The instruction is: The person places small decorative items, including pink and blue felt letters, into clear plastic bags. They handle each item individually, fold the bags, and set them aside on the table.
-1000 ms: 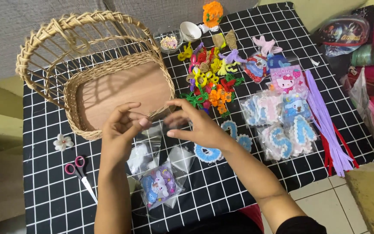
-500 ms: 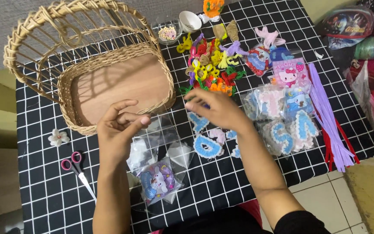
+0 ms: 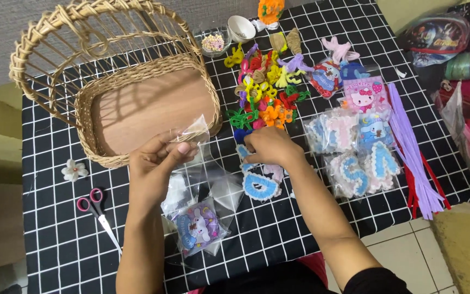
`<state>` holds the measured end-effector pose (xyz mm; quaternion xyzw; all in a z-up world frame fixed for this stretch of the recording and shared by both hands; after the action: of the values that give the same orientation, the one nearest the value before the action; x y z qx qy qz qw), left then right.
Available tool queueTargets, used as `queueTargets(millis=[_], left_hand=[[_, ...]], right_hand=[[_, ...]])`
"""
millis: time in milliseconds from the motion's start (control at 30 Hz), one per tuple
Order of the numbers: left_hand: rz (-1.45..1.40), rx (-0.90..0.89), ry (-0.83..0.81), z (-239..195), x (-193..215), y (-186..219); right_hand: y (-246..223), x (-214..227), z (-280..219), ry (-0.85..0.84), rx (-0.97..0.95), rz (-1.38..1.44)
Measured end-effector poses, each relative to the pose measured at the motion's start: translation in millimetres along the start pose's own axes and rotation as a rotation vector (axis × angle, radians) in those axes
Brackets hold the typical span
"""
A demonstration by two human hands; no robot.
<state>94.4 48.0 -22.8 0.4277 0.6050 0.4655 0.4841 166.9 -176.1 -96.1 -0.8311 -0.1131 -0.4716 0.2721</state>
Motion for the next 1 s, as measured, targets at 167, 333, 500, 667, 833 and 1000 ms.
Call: queueTargets(millis=[167,333,500,667,833,1000], left_hand=[[-0.023,0.013,-0.041,-2,-3,4],[-0.010,0.008,-0.051,-2,-4,4],[0.002,0.046,-0.105,-4,-9,5],[0.028,0.073,-0.205,-4,-16,-7],[0.032,0.118,-0.274,-8,-28,-10],[0.031,0.148,-0.320,-11,-37,-12]], right_hand=[[-18,10,-9,-0.057,0.045,-0.005],[-31,6,-9,-0.099,0.090,-0.038],[-21,9,-13,0.026,0.151,0.235],[10,56,-26,0.562,0.377,0.697],[5,85,-55,0.830,0.513,0.704],[-5,97,-74,1.057,0.660,0.674]])
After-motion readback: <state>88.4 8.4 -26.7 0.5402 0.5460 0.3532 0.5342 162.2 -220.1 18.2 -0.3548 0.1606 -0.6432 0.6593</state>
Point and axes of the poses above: each hand's wrist, its own z-axis towards the middle knuckle, its own x-axis out of the back of the hand, y = z × x, the point moved 7 cm from there along z, towards the middle knuckle, and after that the axes turned 5 degrees about x, right-handed, at the moved point
